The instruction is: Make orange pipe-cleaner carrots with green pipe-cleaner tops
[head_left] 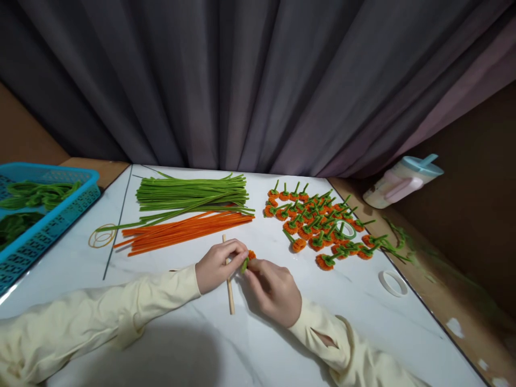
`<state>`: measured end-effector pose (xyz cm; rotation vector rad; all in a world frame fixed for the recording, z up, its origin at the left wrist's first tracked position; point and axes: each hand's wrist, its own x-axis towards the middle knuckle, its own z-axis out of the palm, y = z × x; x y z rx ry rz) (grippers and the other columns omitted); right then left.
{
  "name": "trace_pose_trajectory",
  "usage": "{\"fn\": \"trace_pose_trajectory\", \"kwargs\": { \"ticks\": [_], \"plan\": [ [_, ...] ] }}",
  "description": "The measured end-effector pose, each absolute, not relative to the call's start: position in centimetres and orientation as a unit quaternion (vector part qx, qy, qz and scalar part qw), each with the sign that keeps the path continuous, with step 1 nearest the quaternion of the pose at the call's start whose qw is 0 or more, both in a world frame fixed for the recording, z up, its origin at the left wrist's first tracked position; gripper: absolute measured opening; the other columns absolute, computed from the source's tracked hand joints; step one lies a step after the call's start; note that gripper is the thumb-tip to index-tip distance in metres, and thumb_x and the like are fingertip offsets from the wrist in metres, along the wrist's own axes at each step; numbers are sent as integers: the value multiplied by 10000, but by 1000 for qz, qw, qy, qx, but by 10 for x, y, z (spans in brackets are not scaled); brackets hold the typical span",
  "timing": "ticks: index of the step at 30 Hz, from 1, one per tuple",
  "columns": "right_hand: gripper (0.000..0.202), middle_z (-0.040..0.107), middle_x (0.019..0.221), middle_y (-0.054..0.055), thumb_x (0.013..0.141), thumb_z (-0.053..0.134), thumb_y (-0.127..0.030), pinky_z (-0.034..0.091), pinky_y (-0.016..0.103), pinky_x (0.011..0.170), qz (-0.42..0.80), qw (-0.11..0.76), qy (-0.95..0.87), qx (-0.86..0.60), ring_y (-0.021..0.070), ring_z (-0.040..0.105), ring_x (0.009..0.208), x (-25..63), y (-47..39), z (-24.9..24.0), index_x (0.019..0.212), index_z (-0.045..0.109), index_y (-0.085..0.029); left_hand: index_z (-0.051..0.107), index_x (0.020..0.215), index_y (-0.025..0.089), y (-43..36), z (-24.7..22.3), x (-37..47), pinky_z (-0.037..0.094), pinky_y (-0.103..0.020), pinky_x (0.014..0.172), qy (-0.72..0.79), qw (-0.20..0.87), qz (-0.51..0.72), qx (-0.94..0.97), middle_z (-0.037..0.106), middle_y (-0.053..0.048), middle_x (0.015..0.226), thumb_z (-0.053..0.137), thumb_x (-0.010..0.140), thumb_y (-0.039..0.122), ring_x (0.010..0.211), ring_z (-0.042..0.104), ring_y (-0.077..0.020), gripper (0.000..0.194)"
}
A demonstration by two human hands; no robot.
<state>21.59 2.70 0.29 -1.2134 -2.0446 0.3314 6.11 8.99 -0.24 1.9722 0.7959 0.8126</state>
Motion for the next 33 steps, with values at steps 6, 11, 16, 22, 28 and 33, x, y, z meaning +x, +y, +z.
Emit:
{"fn": "trace_pose_trajectory", "kwargs": {
  "ticks": [6,11,16,22,28,33],
  "plan": [
    [193,542,570,-2,861,414,-309,384,193,452,362,437,-652,-503,86,483,475,224,33,12,812,526,-160,513,686,141,92,-7,58,427,-240,649,347,443,360,744,570,-55,783,434,843,259,725,533,-136,212],
    [204,518,517,-22,807,487,-347,336,196,419,396,373,-663,-513,67,412,412,221,35,7,742,546,-163,519,694,148,89,-2,58,424,-243,683,331,384,376,776,584,-57,798,442,838,214,744,543,-133,176],
    [278,570,516,-12,729,566,-425,331,193,337,593,356,-529,-492,74,455,333,213,38,6,733,536,-149,521,723,152,88,-1,58,421,-239,714,329,361,385,783,591,-61,834,436,845,207,784,554,-134,158],
    [333,624,528,21,618,682,-410,284,163,265,695,351,-443,-444,78,477,301,214,44,4,698,539,-120,521,673,147,92,-1,57,407,-238,639,335,364,361,791,564,-46,721,369,877,249,670,517,-125,274],
    [232,602,465,-10,650,653,-323,274,165,276,661,340,-473,-473,45,380,253,212,38,-1,656,513,-138,539,577,159,95,-1,58,366,-308,735,338,251,301,855,600,-46,714,406,861,268,753,502,-166,332],
    [193,562,427,-36,638,650,-280,277,165,325,628,347,-495,-490,42,385,301,213,39,-3,628,516,-142,526,568,161,96,-2,58,350,-323,754,311,221,280,881,598,-45,761,422,842,210,811,489,-178,297]
  ]
}}
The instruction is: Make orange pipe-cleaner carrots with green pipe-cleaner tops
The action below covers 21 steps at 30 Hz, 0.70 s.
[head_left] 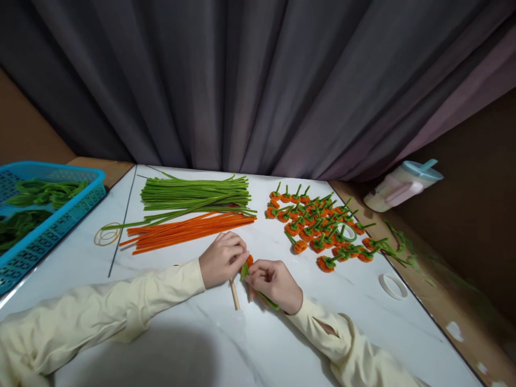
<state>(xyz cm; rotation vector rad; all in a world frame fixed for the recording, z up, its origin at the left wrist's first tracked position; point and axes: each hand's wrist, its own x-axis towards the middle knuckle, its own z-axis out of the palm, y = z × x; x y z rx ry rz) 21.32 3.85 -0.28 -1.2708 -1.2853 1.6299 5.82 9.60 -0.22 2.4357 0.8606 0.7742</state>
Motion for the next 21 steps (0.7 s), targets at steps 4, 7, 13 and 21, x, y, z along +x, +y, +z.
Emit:
{"fn": "trace_pose_trajectory", "kwargs": {
  "ticks": [4,7,13,21],
  "plan": [
    [251,585,453,-22,646,651,-354,255,171,295,645,341,-480,-487,36,349,268,213,39,1,623,520,-141,535,674,160,95,-1,58,358,-318,779,276,257,301,876,578,-61,817,371,862,178,855,489,-179,250],
    [311,615,513,5,675,624,-431,267,178,291,656,347,-477,-470,42,370,279,211,38,4,655,567,-126,505,664,156,91,0,59,370,-316,779,285,293,325,853,562,-73,842,344,873,185,835,491,-174,265],
    [341,631,550,17,735,560,-460,328,181,343,621,357,-513,-473,50,418,330,206,34,4,664,576,-127,529,686,147,86,2,63,414,-270,745,332,417,330,779,540,-69,875,333,887,245,803,527,-146,298],
    [343,597,450,12,711,591,-450,189,158,251,698,353,-446,-435,54,398,248,216,44,8,603,500,-137,540,657,140,91,1,62,418,-259,674,346,431,347,758,577,-56,763,389,860,281,716,527,-142,289]
  ]
}}
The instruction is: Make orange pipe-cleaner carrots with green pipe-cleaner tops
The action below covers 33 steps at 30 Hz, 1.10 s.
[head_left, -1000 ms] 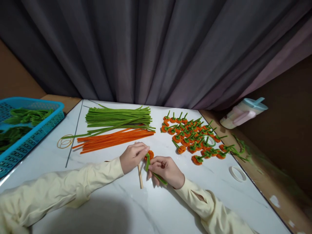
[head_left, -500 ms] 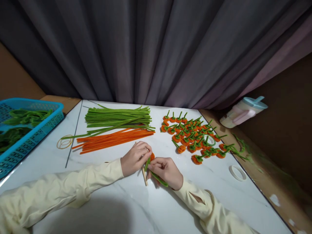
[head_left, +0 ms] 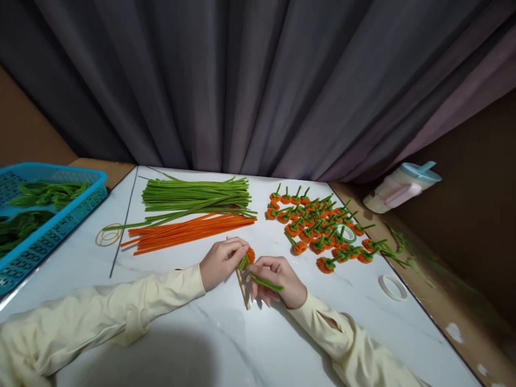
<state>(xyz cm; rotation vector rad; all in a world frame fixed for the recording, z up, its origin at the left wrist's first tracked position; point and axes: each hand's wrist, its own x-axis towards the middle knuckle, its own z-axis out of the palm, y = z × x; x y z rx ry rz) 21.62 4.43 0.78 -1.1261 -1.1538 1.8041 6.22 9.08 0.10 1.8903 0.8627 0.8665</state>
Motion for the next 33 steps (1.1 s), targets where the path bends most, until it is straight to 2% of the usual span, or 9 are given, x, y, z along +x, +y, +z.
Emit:
{"fn": "trace_pose_trajectory", "kwargs": {
  "ticks": [3,6,11,15,19,22,27,30,33],
  "plan": [
    [358,560,412,2,763,511,-457,143,165,254,680,349,-456,-456,54,373,236,220,44,7,596,496,-141,506,584,139,95,-1,61,406,-233,535,358,481,372,708,542,-36,702,425,837,329,567,489,-105,327],
    [275,503,402,-33,778,494,-381,234,176,318,553,353,-558,-508,46,342,294,220,42,6,653,544,-141,464,551,141,103,-4,59,352,-213,412,387,559,403,613,492,-4,638,477,793,384,442,430,-70,343],
    [172,562,603,-4,815,448,-264,359,205,516,261,248,-772,-525,83,460,500,205,42,10,728,555,-162,444,554,148,113,-6,56,307,-198,405,414,574,426,564,401,48,474,486,791,413,391,385,-61,358],
    [166,590,771,38,822,452,-307,355,227,502,105,145,-827,-533,137,549,592,180,52,13,878,522,-168,420,568,157,112,-6,55,272,-197,400,408,559,436,575,375,60,476,468,808,429,391,332,-53,366],
    [222,595,945,106,824,379,-148,341,244,465,36,84,-834,-544,162,588,623,168,62,13,1021,483,-139,427,585,159,114,-7,53,269,-204,399,408,553,454,567,379,56,517,478,786,455,408,325,-57,361],
    [269,612,908,106,782,396,-96,327,240,463,73,76,-827,-552,159,580,590,178,64,14,1038,471,-130,459,616,156,116,-10,52,303,-208,410,406,532,453,588,429,35,585,443,810,446,434,361,-65,350],
    [374,571,596,-6,701,466,-54,327,205,465,263,65,-785,-557,121,494,494,215,47,28,1066,443,-133,499,636,147,114,-11,50,395,-216,575,388,451,453,664,490,-20,747,385,862,365,639,477,-107,334],
    [175,570,608,-7,824,416,-192,383,220,520,412,143,-725,-533,117,503,530,228,30,40,984,483,-171,509,648,145,110,-10,50,400,-240,693,382,414,446,695,503,-34,782,372,874,310,729,500,-126,312],
    [236,579,679,13,851,429,-356,439,261,603,592,253,-591,-486,144,573,638,226,18,47,993,486,-176,521,676,144,104,-9,53,394,-258,746,382,401,430,713,517,-48,820,359,881,278,800,513,-144,294]
  ]
}}
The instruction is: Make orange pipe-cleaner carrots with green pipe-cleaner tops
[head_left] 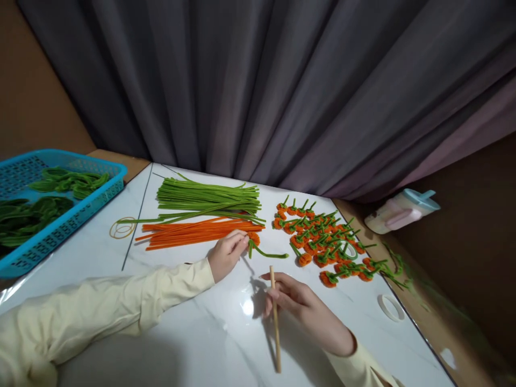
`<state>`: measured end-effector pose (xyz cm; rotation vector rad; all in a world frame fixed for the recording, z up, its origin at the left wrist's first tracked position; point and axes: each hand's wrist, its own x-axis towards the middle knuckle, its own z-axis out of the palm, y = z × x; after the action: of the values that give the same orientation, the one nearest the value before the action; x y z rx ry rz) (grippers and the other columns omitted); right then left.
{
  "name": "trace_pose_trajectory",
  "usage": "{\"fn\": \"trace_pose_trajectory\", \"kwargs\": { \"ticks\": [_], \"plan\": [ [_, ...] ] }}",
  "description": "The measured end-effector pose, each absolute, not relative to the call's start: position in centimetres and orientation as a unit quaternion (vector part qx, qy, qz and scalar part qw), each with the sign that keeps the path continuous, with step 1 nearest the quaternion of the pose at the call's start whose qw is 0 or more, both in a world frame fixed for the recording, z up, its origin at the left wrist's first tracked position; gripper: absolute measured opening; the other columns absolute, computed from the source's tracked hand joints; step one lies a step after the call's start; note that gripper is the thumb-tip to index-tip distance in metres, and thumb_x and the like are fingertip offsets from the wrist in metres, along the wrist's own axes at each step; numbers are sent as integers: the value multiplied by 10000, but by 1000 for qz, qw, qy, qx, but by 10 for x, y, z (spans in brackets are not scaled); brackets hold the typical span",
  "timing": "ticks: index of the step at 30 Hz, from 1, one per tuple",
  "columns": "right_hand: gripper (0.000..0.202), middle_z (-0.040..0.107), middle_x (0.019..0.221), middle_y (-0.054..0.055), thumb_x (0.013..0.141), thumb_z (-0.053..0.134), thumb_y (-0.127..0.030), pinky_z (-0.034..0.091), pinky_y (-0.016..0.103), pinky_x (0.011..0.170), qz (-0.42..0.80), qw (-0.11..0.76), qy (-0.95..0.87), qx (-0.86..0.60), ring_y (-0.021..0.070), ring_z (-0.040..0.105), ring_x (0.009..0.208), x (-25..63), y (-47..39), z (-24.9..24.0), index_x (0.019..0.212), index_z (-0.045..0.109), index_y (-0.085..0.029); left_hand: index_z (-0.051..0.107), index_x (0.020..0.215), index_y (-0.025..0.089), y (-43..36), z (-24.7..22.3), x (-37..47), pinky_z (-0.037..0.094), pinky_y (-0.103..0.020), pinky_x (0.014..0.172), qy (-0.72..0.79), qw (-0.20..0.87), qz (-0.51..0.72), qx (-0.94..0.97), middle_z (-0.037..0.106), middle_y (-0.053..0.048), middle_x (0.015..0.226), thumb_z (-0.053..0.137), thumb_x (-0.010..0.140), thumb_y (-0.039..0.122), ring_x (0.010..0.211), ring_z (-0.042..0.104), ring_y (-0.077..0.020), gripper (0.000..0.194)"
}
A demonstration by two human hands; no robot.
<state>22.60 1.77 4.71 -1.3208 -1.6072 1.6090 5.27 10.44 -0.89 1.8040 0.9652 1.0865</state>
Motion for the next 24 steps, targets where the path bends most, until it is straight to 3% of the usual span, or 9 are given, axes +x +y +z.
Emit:
{"fn": "trace_pose_trajectory", "kwargs": {
  "ticks": [4,11,17,19,21,24],
  "plan": [
    [355,561,720,6,799,523,-411,458,267,547,715,347,-427,-432,123,568,537,210,13,45,1071,471,-189,534,714,144,94,-7,56,397,-270,774,379,398,418,724,534,-58,838,359,882,250,827,515,-151,264],
    [261,548,702,4,764,592,-351,424,197,430,720,435,-323,-434,41,386,431,197,21,40,915,560,-140,538,723,162,87,-5,56,401,-298,798,382,332,403,763,561,-64,866,353,879,214,879,515,-171,248],
    [271,485,631,-24,713,633,-377,228,126,309,703,455,-272,-475,13,232,404,194,21,38,769,565,-121,536,741,175,84,-7,56,384,-330,803,371,289,386,794,562,-67,928,338,879,204,911,496,-188,243],
    [312,476,623,-34,737,600,-403,211,129,317,654,448,-313,-524,16,223,401,196,20,35,874,564,-125,533,745,178,84,-7,57,381,-324,800,368,294,387,793,563,-62,923,335,881,205,910,498,-184,242],
    [422,508,634,-33,778,546,-405,250,140,340,574,430,-396,-574,31,262,400,203,18,32,1102,490,-140,526,732,180,85,-7,57,378,-314,791,375,299,389,787,563,-57,906,328,884,211,913,501,-181,252],
    [634,575,658,-14,843,453,-349,384,175,448,430,374,-556,-605,82,435,474,216,11,33,1359,147,-145,524,714,184,86,-8,57,362,-316,773,398,292,382,781,566,-46,884,325,889,227,910,502,-182,268]
  ]
}}
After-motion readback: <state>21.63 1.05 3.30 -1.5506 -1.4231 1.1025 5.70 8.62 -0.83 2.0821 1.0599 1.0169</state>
